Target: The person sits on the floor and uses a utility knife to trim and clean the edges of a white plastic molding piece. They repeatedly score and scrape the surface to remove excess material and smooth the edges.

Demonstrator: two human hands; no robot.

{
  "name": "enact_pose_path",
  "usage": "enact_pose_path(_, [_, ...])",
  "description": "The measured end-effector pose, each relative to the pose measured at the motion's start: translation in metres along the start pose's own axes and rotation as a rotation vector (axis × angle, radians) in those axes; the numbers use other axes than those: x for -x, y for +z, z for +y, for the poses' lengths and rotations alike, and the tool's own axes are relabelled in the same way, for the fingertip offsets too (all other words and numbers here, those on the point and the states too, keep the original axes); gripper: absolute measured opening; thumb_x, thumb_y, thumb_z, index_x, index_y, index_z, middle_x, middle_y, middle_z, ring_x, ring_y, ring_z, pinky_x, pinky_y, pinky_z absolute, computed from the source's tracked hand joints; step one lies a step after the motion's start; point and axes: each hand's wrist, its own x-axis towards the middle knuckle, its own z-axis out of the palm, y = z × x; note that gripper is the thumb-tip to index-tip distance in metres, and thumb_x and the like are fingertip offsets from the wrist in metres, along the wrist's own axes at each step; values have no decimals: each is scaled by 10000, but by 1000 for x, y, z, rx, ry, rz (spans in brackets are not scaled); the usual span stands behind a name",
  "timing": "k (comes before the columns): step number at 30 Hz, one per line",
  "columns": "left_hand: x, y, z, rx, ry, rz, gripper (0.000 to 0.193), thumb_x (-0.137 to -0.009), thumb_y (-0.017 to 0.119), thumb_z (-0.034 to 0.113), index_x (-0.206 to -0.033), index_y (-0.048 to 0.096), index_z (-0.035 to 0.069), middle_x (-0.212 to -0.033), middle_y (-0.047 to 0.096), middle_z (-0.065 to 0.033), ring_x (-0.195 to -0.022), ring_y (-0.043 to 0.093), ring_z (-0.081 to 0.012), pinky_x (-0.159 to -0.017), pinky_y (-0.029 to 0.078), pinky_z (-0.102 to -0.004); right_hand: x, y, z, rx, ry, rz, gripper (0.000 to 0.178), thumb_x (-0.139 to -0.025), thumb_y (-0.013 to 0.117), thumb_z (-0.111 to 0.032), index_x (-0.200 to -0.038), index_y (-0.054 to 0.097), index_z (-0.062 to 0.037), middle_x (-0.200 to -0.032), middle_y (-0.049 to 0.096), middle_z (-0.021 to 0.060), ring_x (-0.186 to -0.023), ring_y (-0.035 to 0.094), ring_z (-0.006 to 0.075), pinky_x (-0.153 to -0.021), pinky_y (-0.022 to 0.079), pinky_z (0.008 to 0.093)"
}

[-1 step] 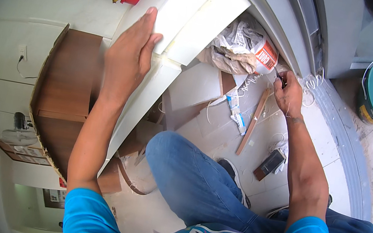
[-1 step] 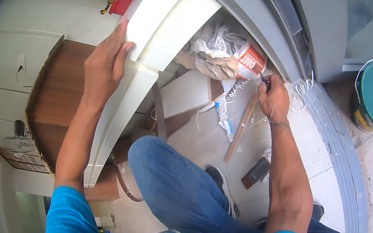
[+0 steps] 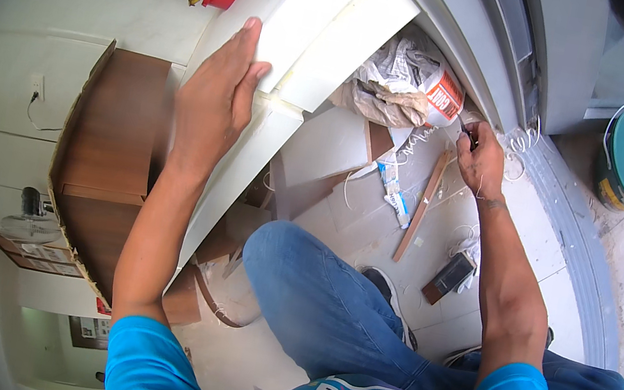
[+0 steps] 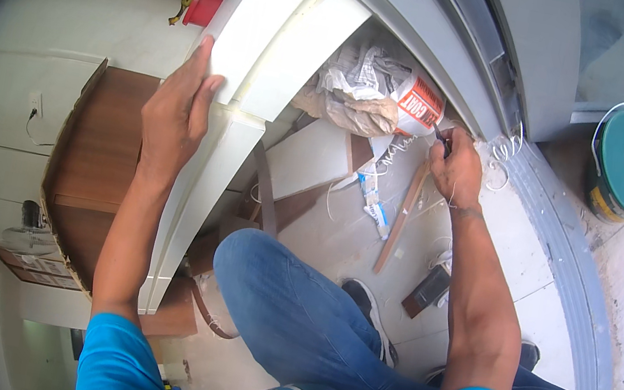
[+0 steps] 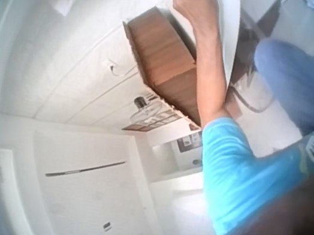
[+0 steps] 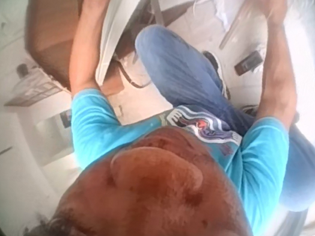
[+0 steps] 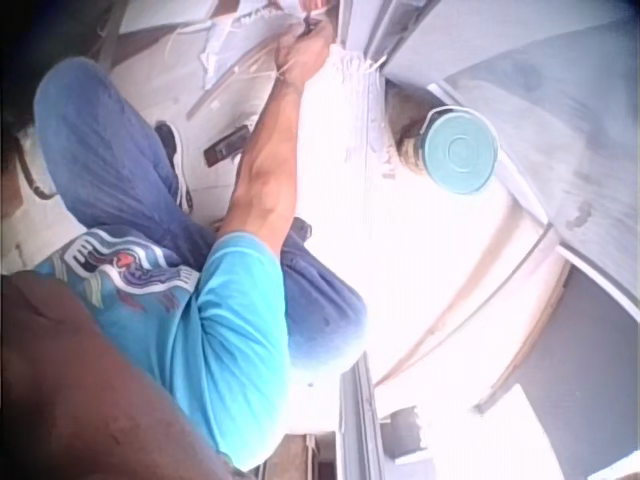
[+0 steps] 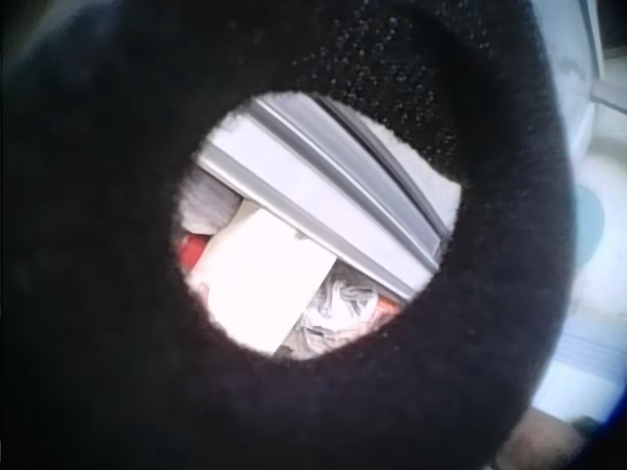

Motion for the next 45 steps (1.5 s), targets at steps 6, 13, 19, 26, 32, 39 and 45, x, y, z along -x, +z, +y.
enact_pose_path(6, [11,11,-12,115,-73,124,410,-1037,763,36,-1445,735,6,-1381,781,-219,-1198,794,-324,-1048,602,-390,-11,8,-16,-83,-30,37,238,-992,703,-161,-1169,696,-2,-1012,750,228,-897,752,389,-845,598,474])
enact_pose_path(13, [37,15,4,208,-12,501,210,-996,816,29,-1203,797,-3,-1139,796,-176,-1029,758,-289,-1056,602,-468,-2,-1,-74,-147,-189,46,172,-1020,729,-114,-1144,738,4,-965,786,163,-861,783,265,-800,616,374])
enact_pose_path(19, [13,11,93,1198,-715,119,267,-1036,830,180,-1219,785,-10,-1212,738,-121,-985,693,-153,-788,633,-307,11,-15,-225,-694,-335,-58,193,-1093,705,-138,-1203,718,20,-1046,789,120,-900,778,161,-811,625,316])
enact_pose_path(26, [24,15,69,1458,-489,211,223,-1043,820,145,-1186,788,-24,-1166,737,-97,-908,710,-100,-733,648,-257,6,-65,-300,-646,-267,-584,159,-1099,708,-134,-1081,676,21,-983,761,86,-884,786,138,-770,624,281])
enact_pose_path(32, [55,23,75,1582,-716,382,221,-1074,800,207,-1135,782,-5,-977,769,-49,-789,689,-84,-678,592,-256,-15,-91,-302,-294,-376,-777,294,-1082,765,-181,-1284,727,30,-1079,803,138,-1071,797,217,-918,650,360])
enact_pose_path(39, [68,9,56,1814,-988,647,261,-1143,702,309,-1286,701,90,-985,693,44,-836,662,-59,-741,549,-247,-50,-123,-242,-231,-216,-793,619,-959,891,-333,-1412,691,38,-1200,783,141,-1078,775,246,-979,632,411])
enact_pose_path(45, [40,14,88,1919,-962,552,247,-1143,704,293,-1239,702,64,-995,709,13,-825,710,-88,-728,575,-255,5,-53,-303,-717,-280,-540,739,-893,973,-254,-1485,652,51,-1141,770,118,-1062,757,205,-939,621,349])
